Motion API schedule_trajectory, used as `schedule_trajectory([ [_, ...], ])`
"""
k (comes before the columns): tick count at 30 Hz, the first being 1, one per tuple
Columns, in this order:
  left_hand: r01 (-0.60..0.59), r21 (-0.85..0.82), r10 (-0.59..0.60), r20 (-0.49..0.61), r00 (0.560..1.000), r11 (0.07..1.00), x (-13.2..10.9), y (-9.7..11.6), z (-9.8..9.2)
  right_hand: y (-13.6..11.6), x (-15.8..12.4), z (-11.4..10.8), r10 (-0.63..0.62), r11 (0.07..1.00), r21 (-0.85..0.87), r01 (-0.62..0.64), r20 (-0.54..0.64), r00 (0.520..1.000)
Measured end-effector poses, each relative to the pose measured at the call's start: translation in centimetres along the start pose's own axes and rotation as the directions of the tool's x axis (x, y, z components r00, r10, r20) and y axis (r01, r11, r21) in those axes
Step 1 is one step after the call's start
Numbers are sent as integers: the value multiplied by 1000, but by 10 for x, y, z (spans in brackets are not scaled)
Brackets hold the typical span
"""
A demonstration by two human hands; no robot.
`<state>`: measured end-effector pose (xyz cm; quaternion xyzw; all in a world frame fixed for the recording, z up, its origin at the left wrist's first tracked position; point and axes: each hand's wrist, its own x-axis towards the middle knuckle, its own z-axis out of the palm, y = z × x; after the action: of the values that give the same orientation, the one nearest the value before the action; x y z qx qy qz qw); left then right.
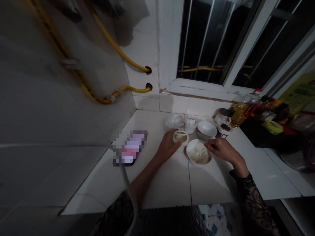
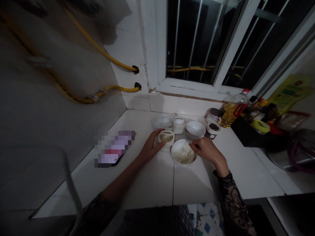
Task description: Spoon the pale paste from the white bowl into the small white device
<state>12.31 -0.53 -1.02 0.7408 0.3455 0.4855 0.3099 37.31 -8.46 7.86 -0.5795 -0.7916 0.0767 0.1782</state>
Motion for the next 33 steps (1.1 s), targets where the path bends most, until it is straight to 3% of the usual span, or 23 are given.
schedule_trajectory([
  [6,-35,67,31,62,998,997,0,1,-5,4,2,18,99,938,326,-115,68,993],
  [13,-21,121,7,113,994,992,2,-11,-2,20,1,15,248,818,530,-223,26,968],
  [18,-24,125,11,97,995,992,2,-20,3,26,-1,14,357,727,614,-306,43,933],
  [24,-6,116,-1,64,998,993,3,-10,-1,31,-1,18,412,657,669,-349,70,909],
  [29,43,78,-46,33,998,996,3,-2,-5,26,4,17,449,630,719,-294,-29,893],
  [33,50,58,-52,33,998,997,3,-3,-4,12,19,13,457,664,704,-252,-116,882],
])
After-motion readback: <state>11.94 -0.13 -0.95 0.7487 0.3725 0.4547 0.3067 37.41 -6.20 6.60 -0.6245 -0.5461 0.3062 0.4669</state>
